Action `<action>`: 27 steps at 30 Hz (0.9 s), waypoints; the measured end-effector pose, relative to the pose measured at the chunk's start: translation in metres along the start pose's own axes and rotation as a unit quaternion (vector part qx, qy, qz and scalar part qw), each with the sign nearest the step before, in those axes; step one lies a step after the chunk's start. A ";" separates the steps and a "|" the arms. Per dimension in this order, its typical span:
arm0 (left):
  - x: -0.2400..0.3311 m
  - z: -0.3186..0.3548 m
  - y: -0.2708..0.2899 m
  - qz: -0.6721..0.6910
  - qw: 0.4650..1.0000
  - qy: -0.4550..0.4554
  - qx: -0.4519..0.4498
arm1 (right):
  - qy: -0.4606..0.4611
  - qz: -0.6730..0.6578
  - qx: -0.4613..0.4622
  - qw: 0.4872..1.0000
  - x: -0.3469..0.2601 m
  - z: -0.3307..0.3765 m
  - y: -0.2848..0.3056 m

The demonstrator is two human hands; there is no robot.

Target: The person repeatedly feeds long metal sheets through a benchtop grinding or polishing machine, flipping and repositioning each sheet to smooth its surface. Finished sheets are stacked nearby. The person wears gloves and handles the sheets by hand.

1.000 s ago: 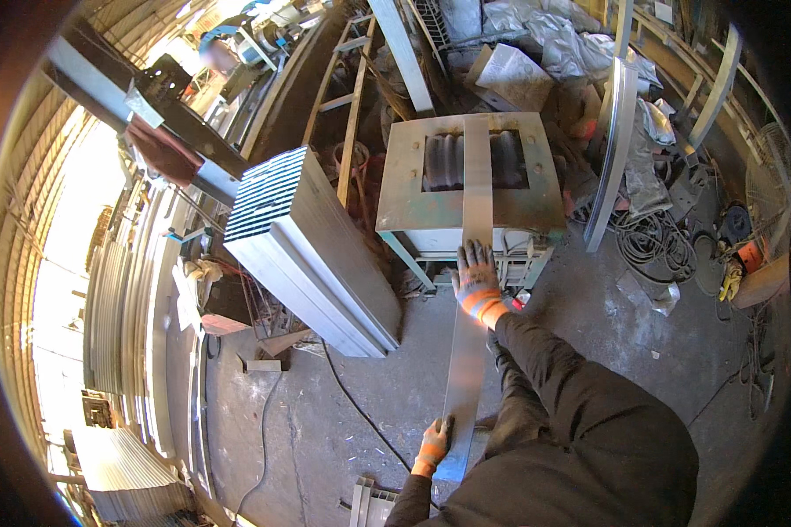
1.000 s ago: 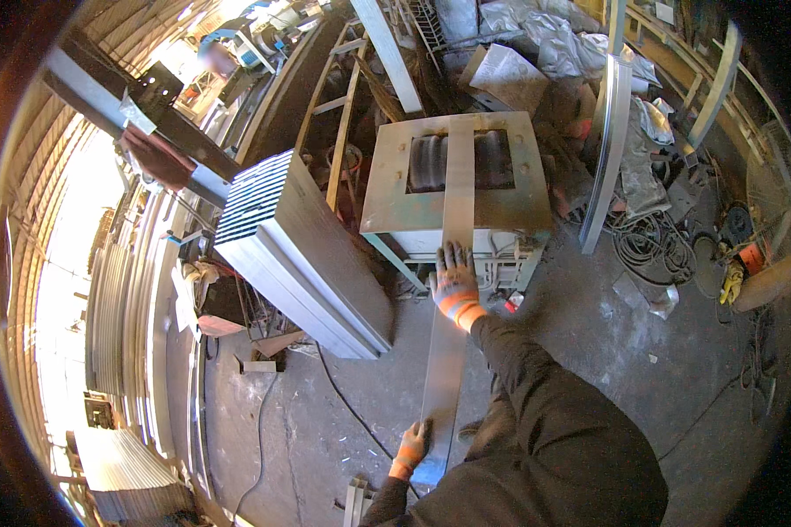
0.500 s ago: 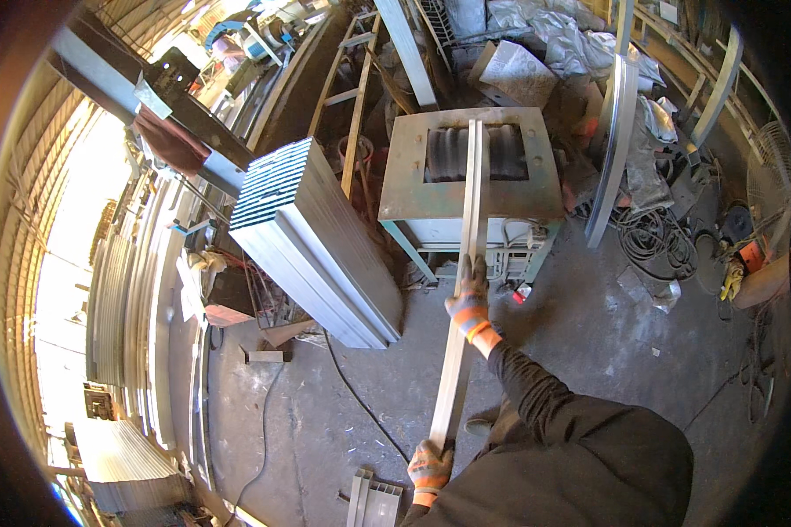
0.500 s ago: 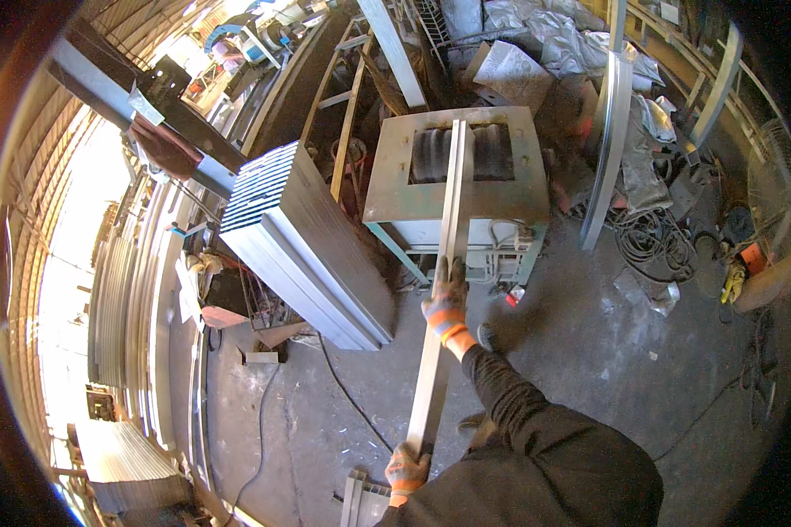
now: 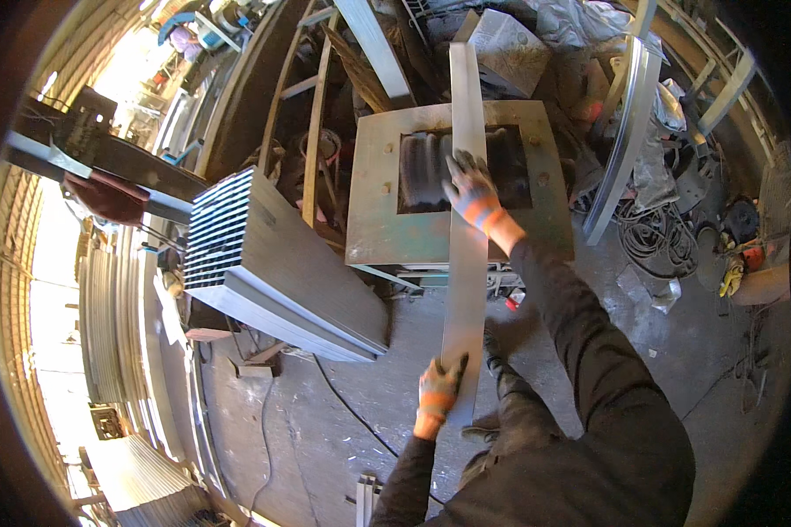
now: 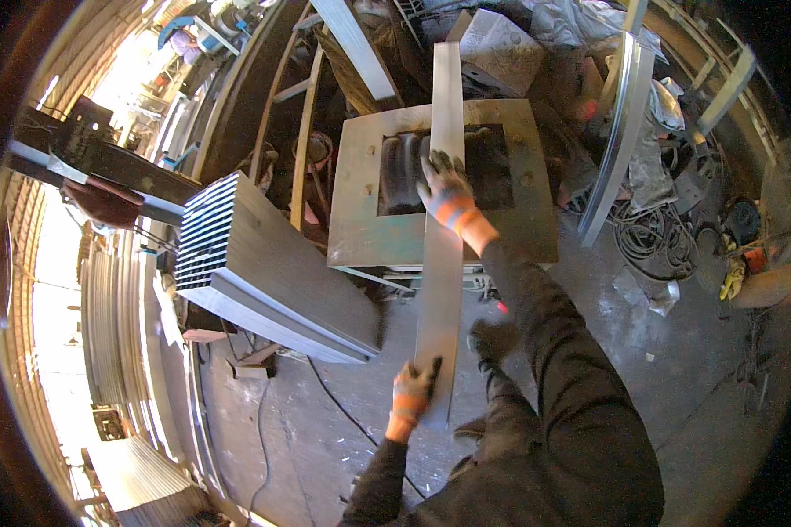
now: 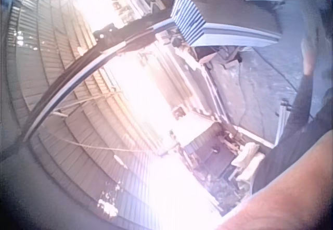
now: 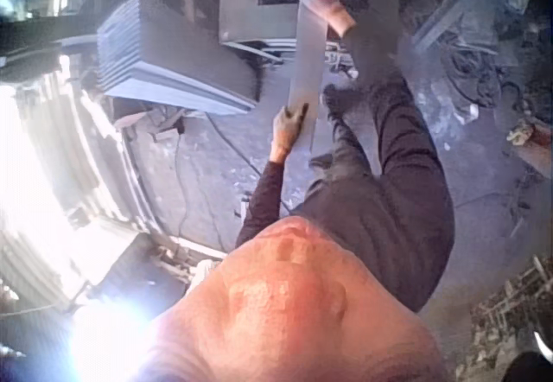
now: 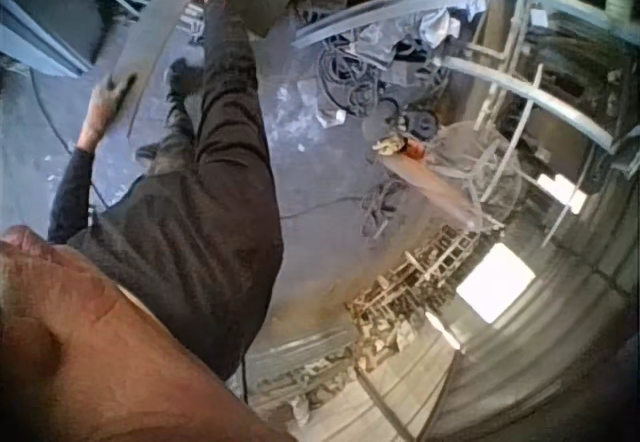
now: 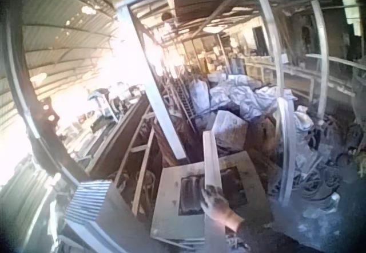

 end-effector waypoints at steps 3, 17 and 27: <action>-0.002 -0.097 0.005 0.029 0.998 0.042 0.019 | -0.076 0.042 -0.084 0.993 0.033 -0.076 -0.025; 0.001 0.019 0.001 0.251 0.949 0.192 0.011 | -0.046 0.047 -0.062 0.996 -0.047 0.029 0.004; -0.002 0.323 -0.018 0.291 0.901 0.301 -0.114 | -0.042 0.024 -0.070 0.996 -0.238 0.266 0.055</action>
Point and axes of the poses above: each hand's wrist, its own z-axis away from the middle knuckle, its own y-axis out of the back of the hand, x = y × z, the point moved 4 cm from there along -z, towards the middle knuckle, and after that the axes turned 13 degrees about -z, right-handed, at the moved point
